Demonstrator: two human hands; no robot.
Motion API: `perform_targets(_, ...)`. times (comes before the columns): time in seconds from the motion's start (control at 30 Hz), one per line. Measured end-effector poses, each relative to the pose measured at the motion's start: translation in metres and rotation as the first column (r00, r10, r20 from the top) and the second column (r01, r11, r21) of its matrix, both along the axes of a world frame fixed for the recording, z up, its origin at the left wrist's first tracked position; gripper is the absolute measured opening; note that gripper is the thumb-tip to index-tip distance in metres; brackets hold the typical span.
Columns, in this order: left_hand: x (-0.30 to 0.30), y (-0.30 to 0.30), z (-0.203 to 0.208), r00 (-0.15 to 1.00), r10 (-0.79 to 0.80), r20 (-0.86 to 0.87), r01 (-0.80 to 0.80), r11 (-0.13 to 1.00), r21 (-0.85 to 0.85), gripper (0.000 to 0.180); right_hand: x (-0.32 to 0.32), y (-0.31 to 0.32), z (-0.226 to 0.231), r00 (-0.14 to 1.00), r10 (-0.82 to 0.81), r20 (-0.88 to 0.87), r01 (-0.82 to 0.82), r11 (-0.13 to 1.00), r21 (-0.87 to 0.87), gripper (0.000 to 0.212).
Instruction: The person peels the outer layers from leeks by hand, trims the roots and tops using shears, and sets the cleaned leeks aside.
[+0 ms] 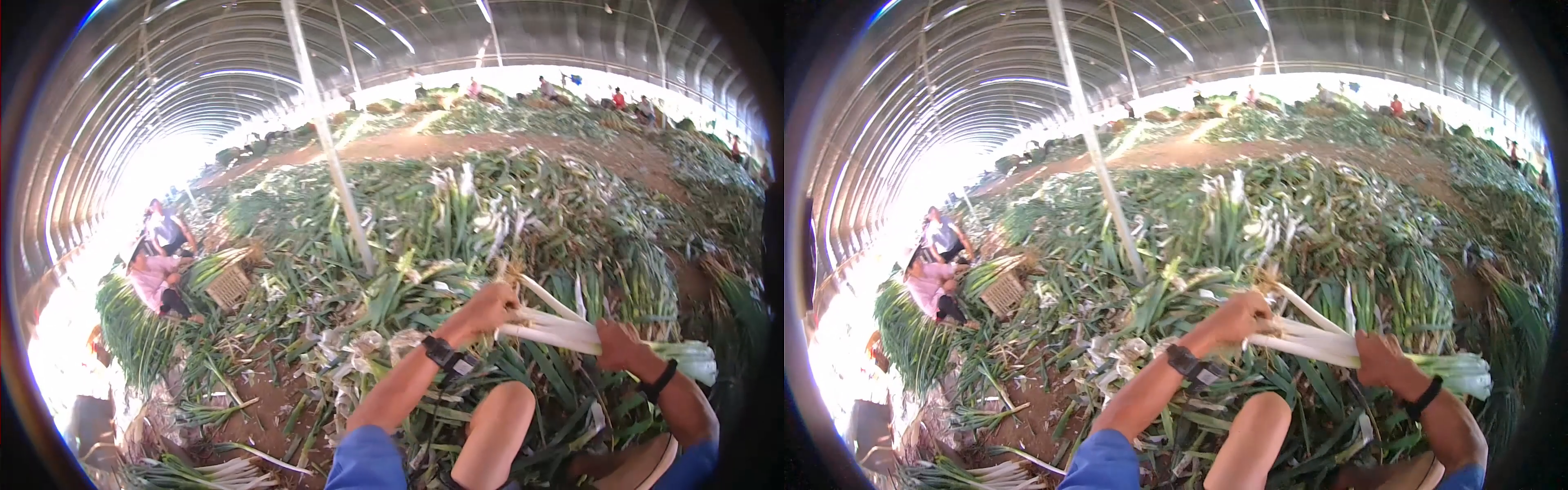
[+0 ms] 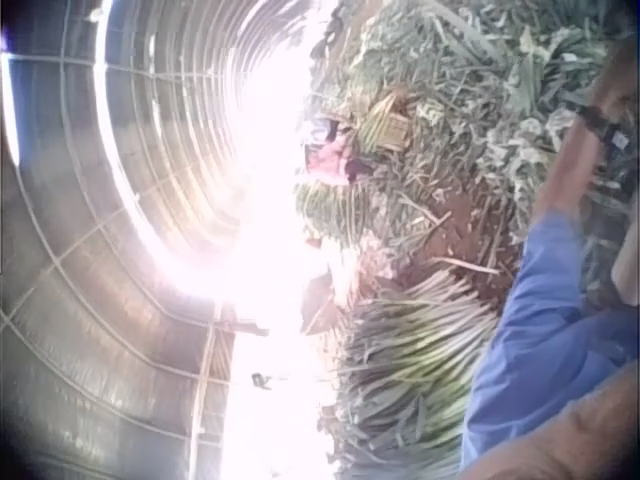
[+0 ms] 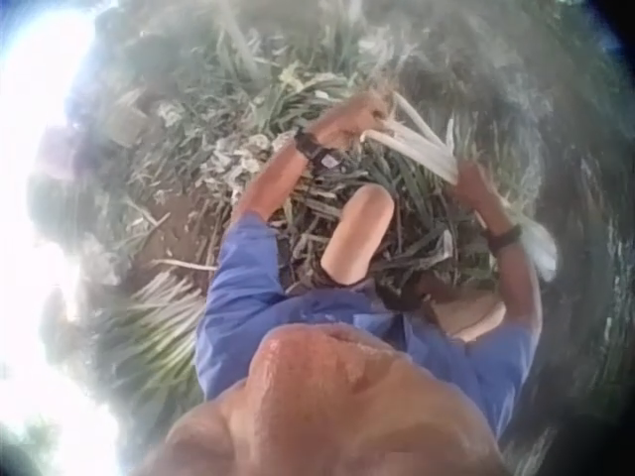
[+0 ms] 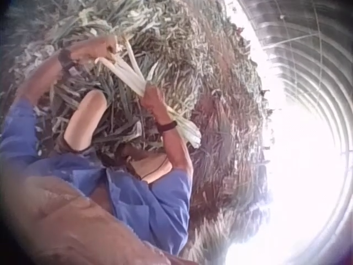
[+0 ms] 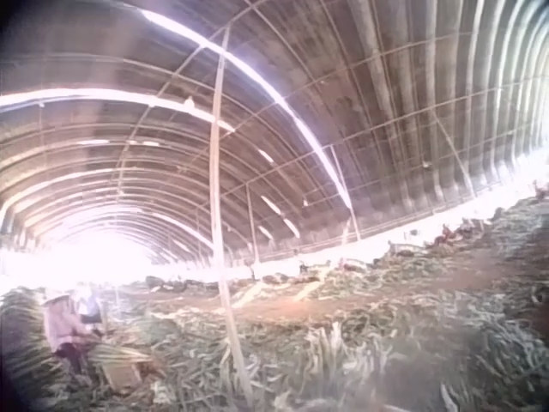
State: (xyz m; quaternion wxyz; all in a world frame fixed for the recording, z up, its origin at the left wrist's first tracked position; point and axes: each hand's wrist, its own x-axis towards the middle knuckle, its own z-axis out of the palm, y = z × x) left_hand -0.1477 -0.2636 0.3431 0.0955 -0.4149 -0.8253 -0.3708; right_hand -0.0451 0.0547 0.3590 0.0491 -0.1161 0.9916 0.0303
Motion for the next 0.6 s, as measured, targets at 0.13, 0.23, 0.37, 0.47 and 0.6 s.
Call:
perform_targets(0.13,0.0,0.003,0.0,0.995,0.095,0.027,-0.092,0.991,-0.102,0.011,-0.004,0.015,-0.019,0.998,0.053,-0.046,-0.058,0.991,-0.124,0.048)
perform_targets(0.23,-0.02,-0.029,0.007,0.911,0.384,-0.153,-0.378,0.923,0.066,0.009,0.003,0.011,-0.008,0.998,0.01,-0.054,-0.015,0.996,-0.086,0.043)
perform_targets(0.37,-0.046,-0.142,-0.012,0.474,0.853,-0.219,-0.88,0.467,-0.086,0.014,0.001,0.03,-0.018,0.999,0.01,-0.037,-0.014,0.993,-0.116,0.039)
perform_targets(0.47,-0.024,-0.097,-0.022,0.544,0.808,-0.227,-0.838,0.533,-0.114,0.019,0.013,0.047,-0.03,0.991,-0.046,-0.127,0.034,0.995,-0.093,0.042)
perform_targets(0.6,0.012,-0.019,-0.017,0.756,0.32,0.571,-0.562,0.765,0.315,0.018,0.019,0.051,-0.04,0.967,-0.063,-0.248,0.03,0.99,-0.137,0.044)
